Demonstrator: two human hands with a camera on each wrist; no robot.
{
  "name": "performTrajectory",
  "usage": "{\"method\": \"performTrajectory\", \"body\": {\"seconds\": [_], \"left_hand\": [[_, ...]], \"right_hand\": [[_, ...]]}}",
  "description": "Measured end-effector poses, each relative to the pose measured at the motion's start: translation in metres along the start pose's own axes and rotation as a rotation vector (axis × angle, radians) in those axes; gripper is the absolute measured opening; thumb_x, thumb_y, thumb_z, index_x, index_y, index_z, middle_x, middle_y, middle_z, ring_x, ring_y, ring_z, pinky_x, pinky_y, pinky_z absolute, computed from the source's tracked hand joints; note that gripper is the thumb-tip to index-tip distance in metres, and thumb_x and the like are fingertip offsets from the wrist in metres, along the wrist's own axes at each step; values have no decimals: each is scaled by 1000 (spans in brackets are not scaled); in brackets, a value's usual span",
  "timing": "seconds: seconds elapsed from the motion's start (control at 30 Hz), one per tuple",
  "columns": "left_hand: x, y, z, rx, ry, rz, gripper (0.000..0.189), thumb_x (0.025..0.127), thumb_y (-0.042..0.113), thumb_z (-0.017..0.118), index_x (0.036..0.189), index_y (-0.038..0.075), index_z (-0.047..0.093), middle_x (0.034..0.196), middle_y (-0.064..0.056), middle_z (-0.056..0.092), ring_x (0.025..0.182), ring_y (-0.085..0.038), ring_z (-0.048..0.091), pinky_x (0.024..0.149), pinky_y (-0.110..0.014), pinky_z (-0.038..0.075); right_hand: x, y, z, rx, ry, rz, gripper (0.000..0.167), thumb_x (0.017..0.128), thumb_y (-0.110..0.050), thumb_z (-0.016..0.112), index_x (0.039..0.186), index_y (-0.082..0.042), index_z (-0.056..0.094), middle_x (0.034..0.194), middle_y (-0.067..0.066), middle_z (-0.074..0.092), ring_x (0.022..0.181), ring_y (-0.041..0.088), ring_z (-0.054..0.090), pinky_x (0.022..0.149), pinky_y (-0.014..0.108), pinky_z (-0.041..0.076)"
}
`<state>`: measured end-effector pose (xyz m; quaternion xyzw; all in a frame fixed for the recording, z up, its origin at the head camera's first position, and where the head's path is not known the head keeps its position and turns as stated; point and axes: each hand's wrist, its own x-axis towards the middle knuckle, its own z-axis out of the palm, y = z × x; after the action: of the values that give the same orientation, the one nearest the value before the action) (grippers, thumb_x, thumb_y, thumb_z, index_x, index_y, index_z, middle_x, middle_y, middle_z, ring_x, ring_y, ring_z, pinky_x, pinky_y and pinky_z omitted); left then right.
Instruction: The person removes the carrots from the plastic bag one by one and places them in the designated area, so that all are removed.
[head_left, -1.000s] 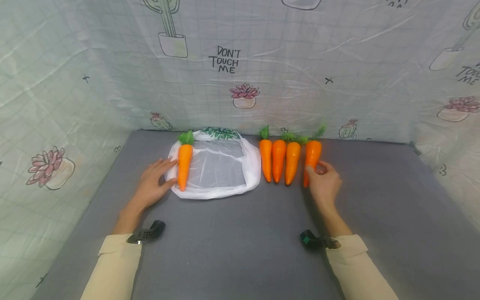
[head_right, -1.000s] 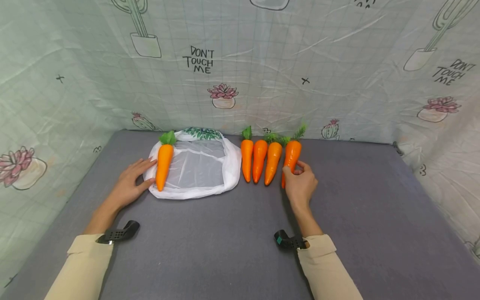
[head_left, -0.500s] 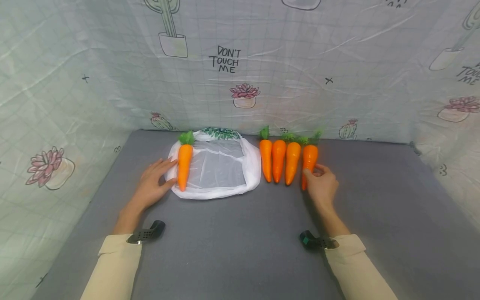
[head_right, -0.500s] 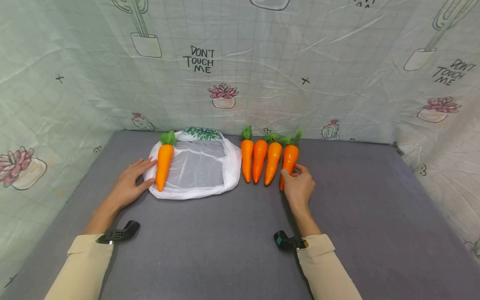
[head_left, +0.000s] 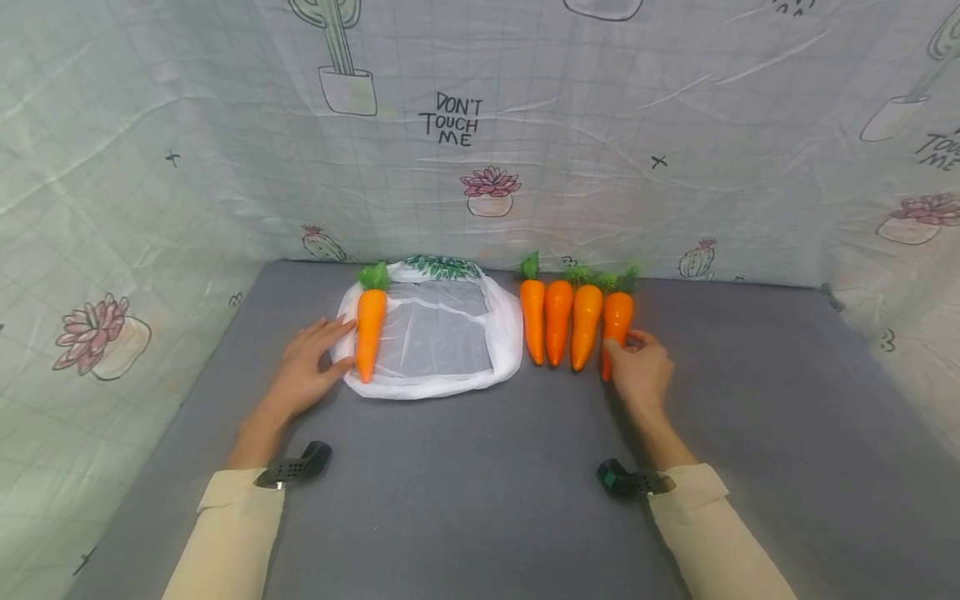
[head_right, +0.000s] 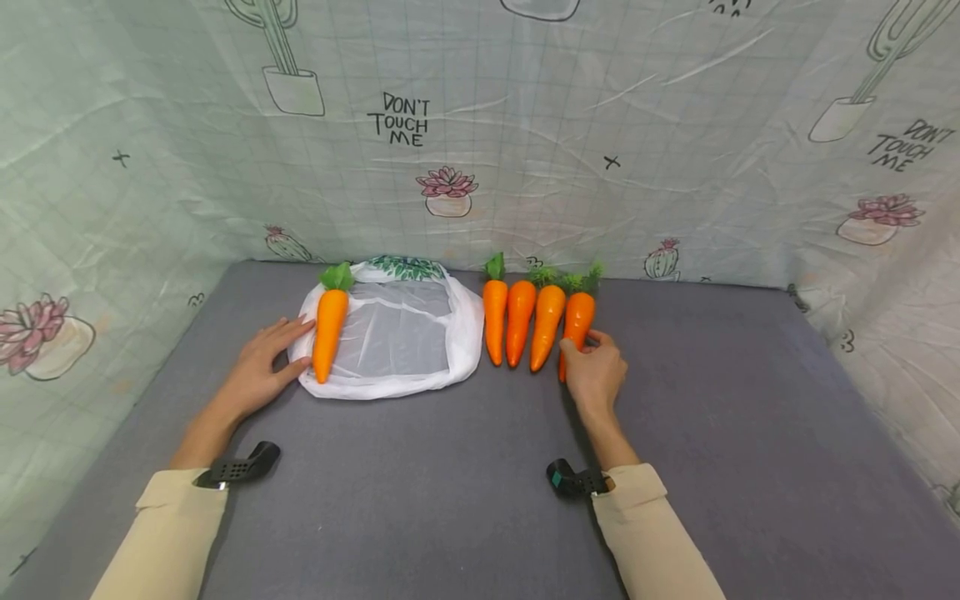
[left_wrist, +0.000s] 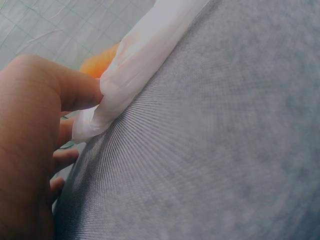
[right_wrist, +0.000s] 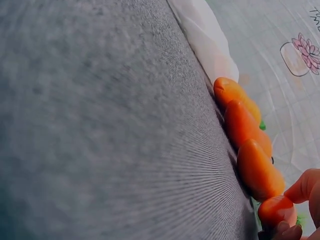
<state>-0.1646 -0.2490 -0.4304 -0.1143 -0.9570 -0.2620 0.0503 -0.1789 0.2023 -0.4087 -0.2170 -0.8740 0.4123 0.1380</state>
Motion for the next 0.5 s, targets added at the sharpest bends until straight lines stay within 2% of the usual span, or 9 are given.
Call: {"method": "performTrajectory", "body": {"seconds": [0.37,0.5], "left_hand": [[0,-1,2,-1,-2,1,61,93,37,59,145,9,41,149,-19,35,139,-42,19,112,-59,9],[0,-2,2,-4,-2,-3,62,93,36,59,145,9,41,149,-19,35,139,-42,19,112,-59,8]], "right_hand": [[7,4,2,-25,-24,0,49,83,-29,61,123,0,61,100,19,69,93,33,63,82,42,47],[8,4,2,-39,-33,-10,50,84,-29,60,124,0,60,100,20,69,94,34,63,82,43,47]]}}
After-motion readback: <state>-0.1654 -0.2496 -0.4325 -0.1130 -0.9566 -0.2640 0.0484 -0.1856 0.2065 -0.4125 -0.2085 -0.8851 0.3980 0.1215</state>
